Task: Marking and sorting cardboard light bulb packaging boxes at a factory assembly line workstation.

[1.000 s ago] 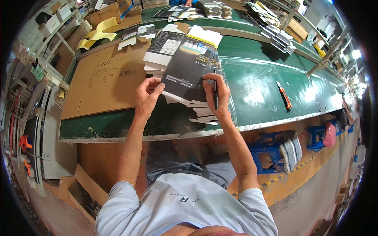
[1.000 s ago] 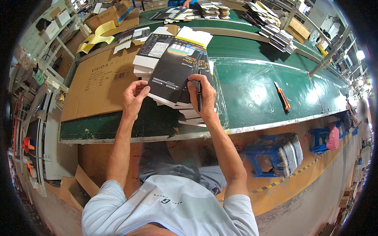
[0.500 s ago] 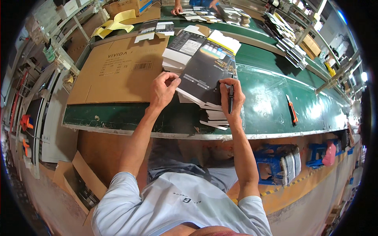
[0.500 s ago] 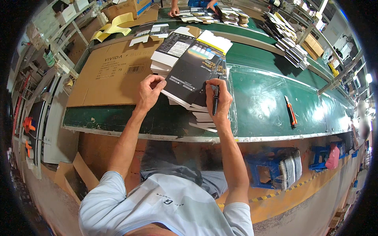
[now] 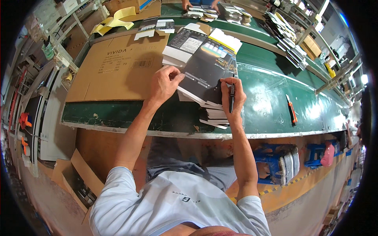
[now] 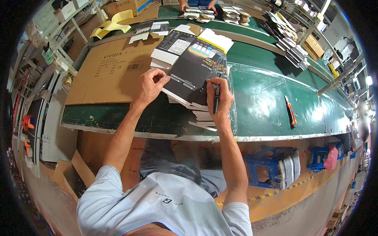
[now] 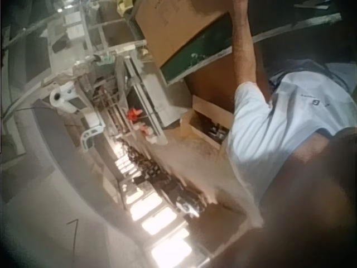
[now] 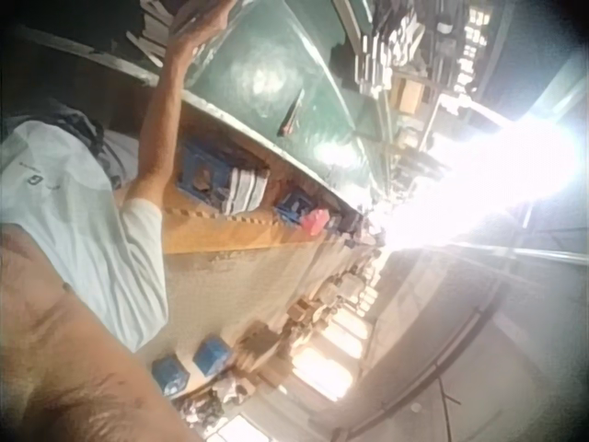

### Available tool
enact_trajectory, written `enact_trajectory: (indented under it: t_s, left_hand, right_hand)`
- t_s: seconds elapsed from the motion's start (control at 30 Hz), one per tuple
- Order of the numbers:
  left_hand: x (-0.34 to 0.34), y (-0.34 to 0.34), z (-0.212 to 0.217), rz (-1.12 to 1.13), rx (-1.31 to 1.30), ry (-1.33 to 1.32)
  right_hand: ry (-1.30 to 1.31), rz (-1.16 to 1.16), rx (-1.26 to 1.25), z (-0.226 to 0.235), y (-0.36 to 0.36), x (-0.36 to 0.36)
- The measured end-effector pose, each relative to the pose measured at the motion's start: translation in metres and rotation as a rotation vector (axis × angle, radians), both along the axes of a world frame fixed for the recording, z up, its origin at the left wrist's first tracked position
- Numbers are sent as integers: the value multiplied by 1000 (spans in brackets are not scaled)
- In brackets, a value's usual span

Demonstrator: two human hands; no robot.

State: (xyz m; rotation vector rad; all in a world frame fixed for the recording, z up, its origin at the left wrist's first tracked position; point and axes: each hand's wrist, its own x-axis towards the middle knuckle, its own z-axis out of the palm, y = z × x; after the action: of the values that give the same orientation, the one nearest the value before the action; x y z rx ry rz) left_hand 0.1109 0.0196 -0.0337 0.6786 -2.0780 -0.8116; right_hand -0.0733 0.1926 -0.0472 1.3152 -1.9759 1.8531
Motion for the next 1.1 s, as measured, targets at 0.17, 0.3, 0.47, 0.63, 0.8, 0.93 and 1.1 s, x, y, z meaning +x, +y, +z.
enact_trajectory:
  t_s: [0.17,0.3,0.47,0.63,0.8,0.93,1.1]
  left_hand:
    - [0,-10,1,-13,168,-29]
    - [-1,20,33,32,-256,-72]
    - [-21,65,34,-112,-596,-177]
    - [-26,62,13,-87,-518,-309]
    - [-6,44,10,-78,-433,-291]
    - [-1,40,10,-96,-385,-231]
    - [-2,39,7,-92,-363,-167]
  right_hand:
    - [0,-4,-29,2,-1,1]
    - [6,1,-63,-2,-2,-5]
    - [7,27,-76,-2,-5,-2]
    - [9,24,-25,-1,-2,0]
    - [55,30,18,4,2,1]
    - [130,22,16,3,2,4]
    - [276,47,-9,-3,-1,2]
